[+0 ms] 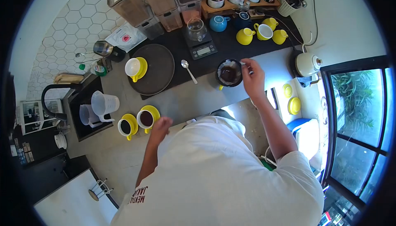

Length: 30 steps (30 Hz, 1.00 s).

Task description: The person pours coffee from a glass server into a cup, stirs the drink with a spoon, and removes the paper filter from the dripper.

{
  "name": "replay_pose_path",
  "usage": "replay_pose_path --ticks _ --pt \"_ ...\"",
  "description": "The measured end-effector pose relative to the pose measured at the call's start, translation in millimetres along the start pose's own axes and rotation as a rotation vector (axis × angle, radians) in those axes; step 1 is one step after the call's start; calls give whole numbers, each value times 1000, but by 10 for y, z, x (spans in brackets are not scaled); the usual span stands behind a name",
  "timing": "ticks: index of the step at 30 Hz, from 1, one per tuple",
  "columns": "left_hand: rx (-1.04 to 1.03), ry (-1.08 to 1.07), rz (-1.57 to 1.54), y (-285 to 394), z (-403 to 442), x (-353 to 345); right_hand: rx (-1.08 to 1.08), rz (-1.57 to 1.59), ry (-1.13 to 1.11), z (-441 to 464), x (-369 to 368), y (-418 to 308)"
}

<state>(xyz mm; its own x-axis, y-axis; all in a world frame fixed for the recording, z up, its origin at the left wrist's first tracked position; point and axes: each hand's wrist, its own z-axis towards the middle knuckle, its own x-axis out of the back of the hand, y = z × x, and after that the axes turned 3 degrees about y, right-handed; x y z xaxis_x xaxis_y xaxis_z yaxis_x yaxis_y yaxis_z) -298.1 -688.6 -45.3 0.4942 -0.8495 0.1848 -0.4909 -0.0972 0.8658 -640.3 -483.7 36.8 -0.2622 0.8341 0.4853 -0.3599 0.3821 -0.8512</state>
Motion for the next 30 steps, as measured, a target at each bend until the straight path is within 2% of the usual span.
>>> replay_pose_path --ticks 1,2,4,6,9,15,18,25,28,30 --pt "-34 -25 -50 213 193 -169 -40 -77 -15 81 123 81" --pt "-68 -50 -101 417 369 -340 -146 -64 -81 141 192 236" --pt "-162 -128 -183 818 666 -682 -203 -44 -209 200 247 691" --pt "-174 -231 -267 1009 940 -972 -288 31 -382 226 297 852" --pt "-152 -209 -127 1205 1099 -1296 -362 152 -542 261 321 888" --pt "-131 -261 -178 1247 1149 -1586 -433 297 -807 272 337 857" --pt "-212 -199 -172 1253 1116 -1639 -368 315 -848 279 340 939" --pt "-160 -168 -155 1458 1031 -1575 -333 375 -863 338 354 895" --pt "-187 -139 -187 1653 969 -1515 -301 403 -880 474 397 727" --pt "-204 -124 -315 1843 920 -1435 -229 441 -863 635 442 479"
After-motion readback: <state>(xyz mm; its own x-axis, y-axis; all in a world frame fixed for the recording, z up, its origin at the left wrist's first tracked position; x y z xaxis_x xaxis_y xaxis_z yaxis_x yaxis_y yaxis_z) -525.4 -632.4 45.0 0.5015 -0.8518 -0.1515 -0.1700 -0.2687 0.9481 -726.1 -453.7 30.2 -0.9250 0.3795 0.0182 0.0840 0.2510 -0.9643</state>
